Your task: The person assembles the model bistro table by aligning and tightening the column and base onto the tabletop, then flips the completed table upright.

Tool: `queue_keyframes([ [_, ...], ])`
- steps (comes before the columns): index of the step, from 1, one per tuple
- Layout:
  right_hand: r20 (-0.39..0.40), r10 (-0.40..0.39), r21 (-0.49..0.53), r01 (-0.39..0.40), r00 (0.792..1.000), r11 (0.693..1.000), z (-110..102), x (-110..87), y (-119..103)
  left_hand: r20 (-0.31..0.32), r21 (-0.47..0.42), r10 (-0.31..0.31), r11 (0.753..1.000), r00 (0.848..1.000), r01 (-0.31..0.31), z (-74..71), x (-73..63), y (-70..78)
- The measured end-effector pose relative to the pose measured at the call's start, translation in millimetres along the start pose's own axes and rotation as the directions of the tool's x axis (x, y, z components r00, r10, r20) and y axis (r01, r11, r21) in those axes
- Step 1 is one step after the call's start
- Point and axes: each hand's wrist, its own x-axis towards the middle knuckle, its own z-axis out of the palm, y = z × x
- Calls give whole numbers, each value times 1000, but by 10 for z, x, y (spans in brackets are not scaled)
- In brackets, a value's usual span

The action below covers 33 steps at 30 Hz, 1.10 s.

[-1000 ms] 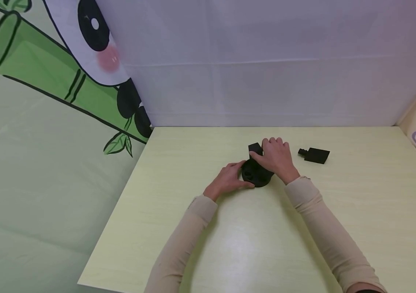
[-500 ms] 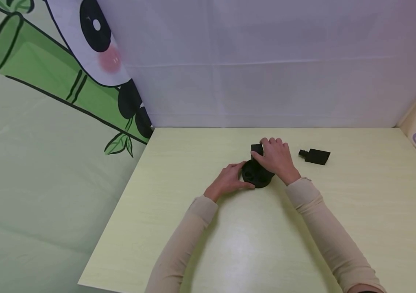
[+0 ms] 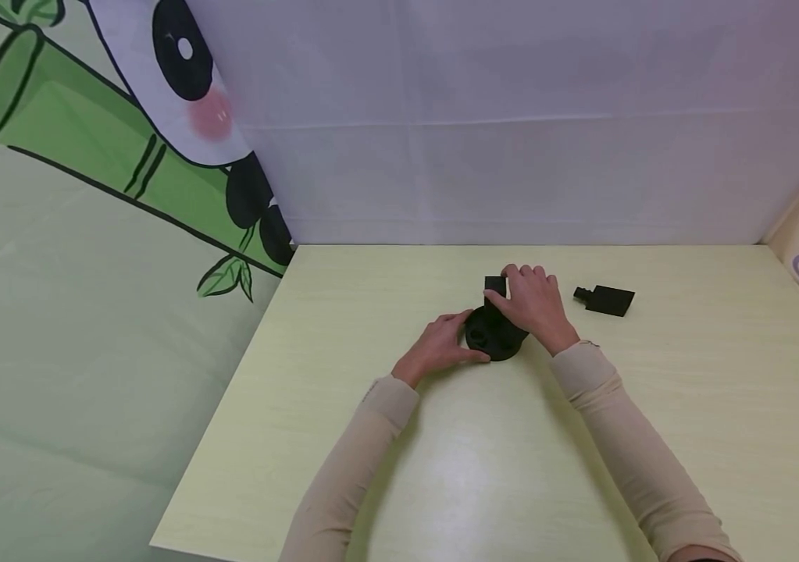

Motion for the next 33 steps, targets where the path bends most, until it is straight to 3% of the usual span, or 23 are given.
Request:
queue_keyframes([
  [6,-2,16,16,-16,1000,1000,49,-43,10,7,9,3,1000,1000,-3,8,-48,-29],
  [11,-34,74,156,-68,997,985,20,-149,145,2,12,5,1000,1000,-5,-20,-109,-47],
  [17,-146,245,273,-198,959,941,13,-424,531,15,6,-1,1000,1000,1,-55,-176,-65],
  [21,-132,356,255,-316,925,914,61,-617,811,26,-1,2,1000,1000,-2,-52,-205,-90],
  [25,-72,420,207,-398,905,894,71,-757,1024,28,-3,9,1000,1000,-9,-40,-232,-117],
  [33,-11,430,97,-427,903,899,42,-959,1221,36,-2,48,999,998,-48,-20,-274,-140],
])
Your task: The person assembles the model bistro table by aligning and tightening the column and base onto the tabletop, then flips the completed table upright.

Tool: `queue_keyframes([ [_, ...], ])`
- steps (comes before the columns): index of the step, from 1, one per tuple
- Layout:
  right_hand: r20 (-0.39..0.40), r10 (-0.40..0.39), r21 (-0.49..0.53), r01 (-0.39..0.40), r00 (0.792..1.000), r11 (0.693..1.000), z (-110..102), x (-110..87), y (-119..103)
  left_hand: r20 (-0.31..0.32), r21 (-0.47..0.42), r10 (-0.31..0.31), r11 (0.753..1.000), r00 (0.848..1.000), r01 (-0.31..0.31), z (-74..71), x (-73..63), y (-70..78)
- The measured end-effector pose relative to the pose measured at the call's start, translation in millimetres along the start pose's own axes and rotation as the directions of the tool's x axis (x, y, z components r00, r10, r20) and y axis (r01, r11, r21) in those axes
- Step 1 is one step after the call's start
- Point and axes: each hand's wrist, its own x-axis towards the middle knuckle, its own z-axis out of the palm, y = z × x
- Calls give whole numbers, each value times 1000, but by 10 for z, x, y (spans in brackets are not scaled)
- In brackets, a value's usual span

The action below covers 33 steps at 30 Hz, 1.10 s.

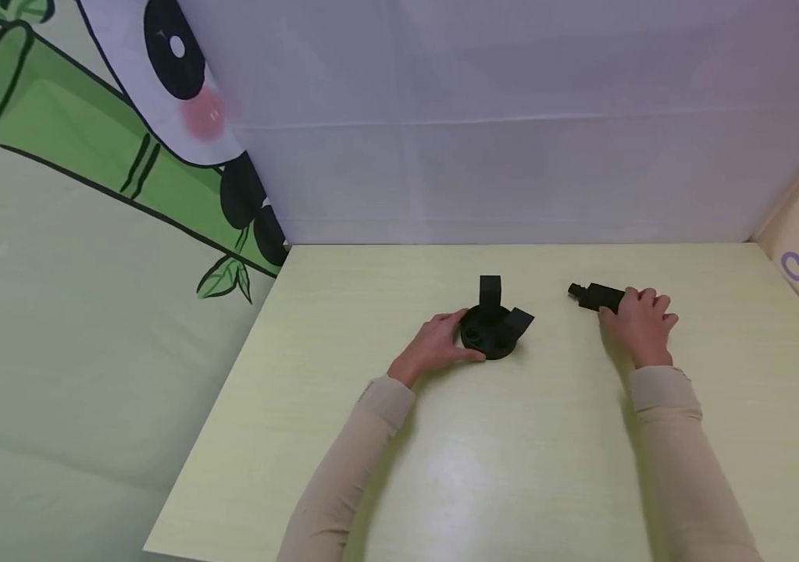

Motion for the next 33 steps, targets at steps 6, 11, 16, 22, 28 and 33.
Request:
queue_keyframes([
  [6,-58,-14,-9,14,998,1000,-13,10,-31,-5,12,0,1000,1000,0,4,20,-3],
  [11,-120,-78,96,89,990,991,-145,-5,-236,-8,14,-3,1000,1000,3,17,76,10],
  [16,-191,-336,172,368,922,914,-411,-26,-760,-18,20,-12,1000,1000,12,20,126,31],
  [22,-60,-614,131,616,787,777,-525,-43,-1298,-32,4,-31,1000,999,31,11,197,88],
  [28,143,-673,62,673,725,737,-392,65,-1475,-40,-32,-62,998,997,61,5,274,174],
  [33,230,-654,-12,674,721,739,-357,171,-1489,-40,-53,-84,995,996,82,-11,341,246],
])
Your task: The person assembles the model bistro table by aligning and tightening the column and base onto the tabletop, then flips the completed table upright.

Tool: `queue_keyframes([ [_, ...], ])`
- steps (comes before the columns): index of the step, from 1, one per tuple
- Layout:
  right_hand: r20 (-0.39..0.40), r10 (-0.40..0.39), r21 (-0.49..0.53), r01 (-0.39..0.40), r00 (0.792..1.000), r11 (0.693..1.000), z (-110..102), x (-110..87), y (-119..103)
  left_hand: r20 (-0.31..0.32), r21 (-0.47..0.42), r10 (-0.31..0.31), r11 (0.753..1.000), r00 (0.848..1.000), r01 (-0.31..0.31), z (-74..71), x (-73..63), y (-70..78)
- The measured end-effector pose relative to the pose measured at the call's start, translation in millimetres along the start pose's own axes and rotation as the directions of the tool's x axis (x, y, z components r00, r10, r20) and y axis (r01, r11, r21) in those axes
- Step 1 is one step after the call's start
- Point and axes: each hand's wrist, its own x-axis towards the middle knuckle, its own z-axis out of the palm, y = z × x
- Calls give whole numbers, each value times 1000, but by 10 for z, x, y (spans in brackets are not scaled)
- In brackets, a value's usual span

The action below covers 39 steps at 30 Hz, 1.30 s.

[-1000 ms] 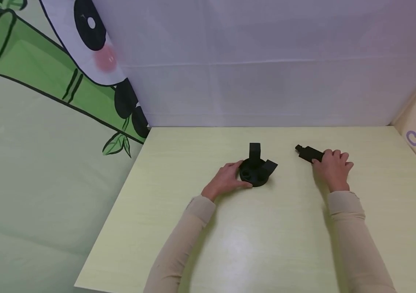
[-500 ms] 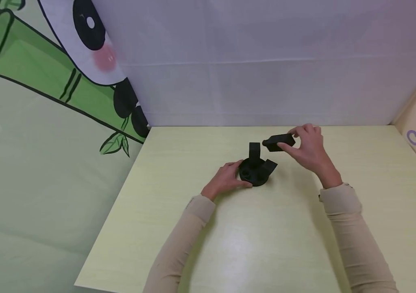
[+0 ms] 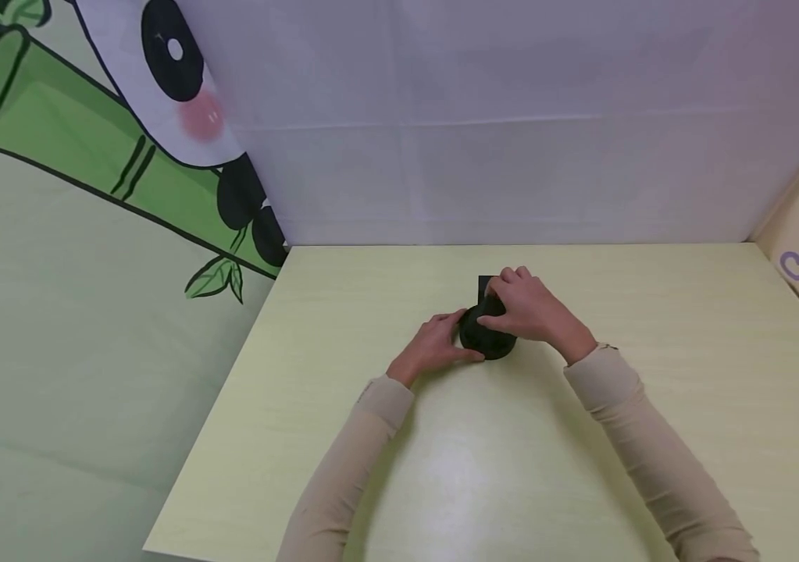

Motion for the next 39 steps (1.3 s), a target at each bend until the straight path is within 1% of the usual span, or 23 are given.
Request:
queue_keyframes([
  [3,28,17,-27,-16,999,1000,31,24,-21,5,1,-1,1000,1000,1,-3,-4,-1],
  [8,42,40,-25,-39,998,999,72,74,-73,4,-4,-6,1000,1000,6,-10,-8,1],
  [14,29,85,-42,-84,996,996,137,117,-157,7,8,0,1000,1000,0,-16,-35,-25],
  [19,11,159,-57,-158,987,986,190,126,-214,12,13,23,1000,1000,-23,-24,-70,-36],
  [22,2,188,-58,-187,982,981,212,120,-246,12,9,32,999,999,-32,-31,-93,-36],
  [25,1,186,-64,-185,983,981,210,115,-270,8,12,34,999,999,-34,-47,-111,-35],
  [30,27,152,-63,-150,988,987,121,101,-280,5,9,40,999,999,-40,-93,-112,-35],
  [35,52,115,-44,-113,992,993,67,70,-161,-4,21,31,999,1000,-31,-67,-59,-19],
  [39,61,118,-35,-116,991,993,45,72,-91,-10,20,27,999,1000,-26,-47,-16,-14],
])
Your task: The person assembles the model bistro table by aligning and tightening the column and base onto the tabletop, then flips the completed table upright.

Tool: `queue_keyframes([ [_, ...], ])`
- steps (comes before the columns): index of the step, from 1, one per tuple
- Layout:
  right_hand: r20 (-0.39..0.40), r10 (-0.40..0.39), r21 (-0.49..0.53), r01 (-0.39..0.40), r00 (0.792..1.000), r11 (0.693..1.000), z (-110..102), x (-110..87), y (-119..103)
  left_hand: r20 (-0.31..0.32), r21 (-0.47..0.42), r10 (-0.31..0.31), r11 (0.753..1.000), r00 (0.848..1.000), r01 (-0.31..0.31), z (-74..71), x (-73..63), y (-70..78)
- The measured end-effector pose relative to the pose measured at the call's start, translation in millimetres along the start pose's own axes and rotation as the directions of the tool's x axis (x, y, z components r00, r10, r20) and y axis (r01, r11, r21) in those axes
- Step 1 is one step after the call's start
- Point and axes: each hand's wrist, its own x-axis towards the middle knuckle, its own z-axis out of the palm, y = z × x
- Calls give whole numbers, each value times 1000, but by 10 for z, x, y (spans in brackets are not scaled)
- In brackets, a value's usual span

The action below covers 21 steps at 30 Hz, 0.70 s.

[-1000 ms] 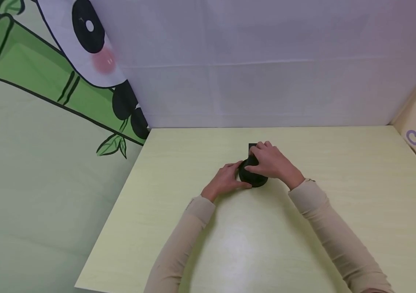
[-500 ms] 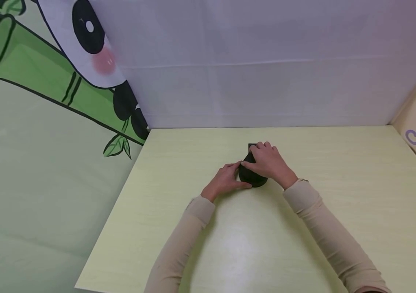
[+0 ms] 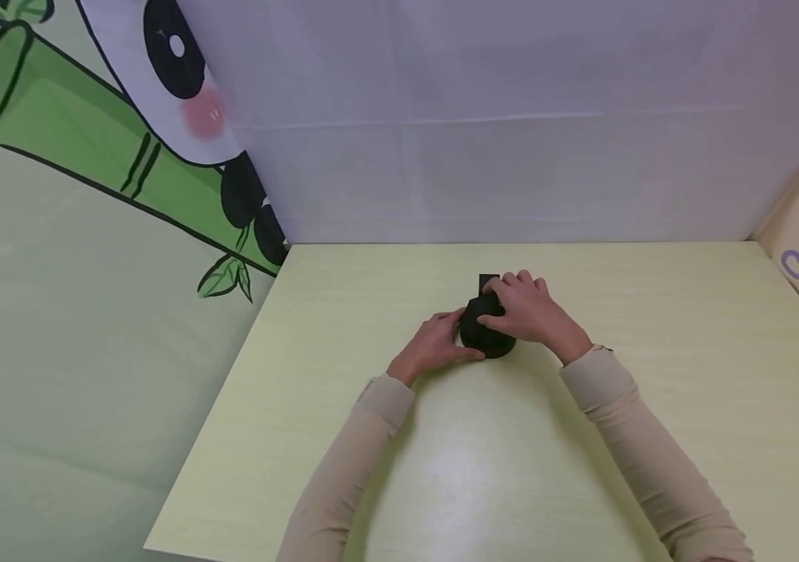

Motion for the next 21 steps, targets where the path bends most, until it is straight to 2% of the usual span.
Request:
queue_keyframes([
  [6,-5,-22,-24,22,1000,999,-40,-6,63,4,-9,-14,1000,1000,14,1,55,50],
  [13,-59,-38,-69,34,998,997,-32,-39,85,2,-16,-21,1000,1000,21,-2,75,87],
  [21,-68,-60,-111,53,996,992,-52,-47,108,0,-24,-39,999,999,39,13,113,108],
])
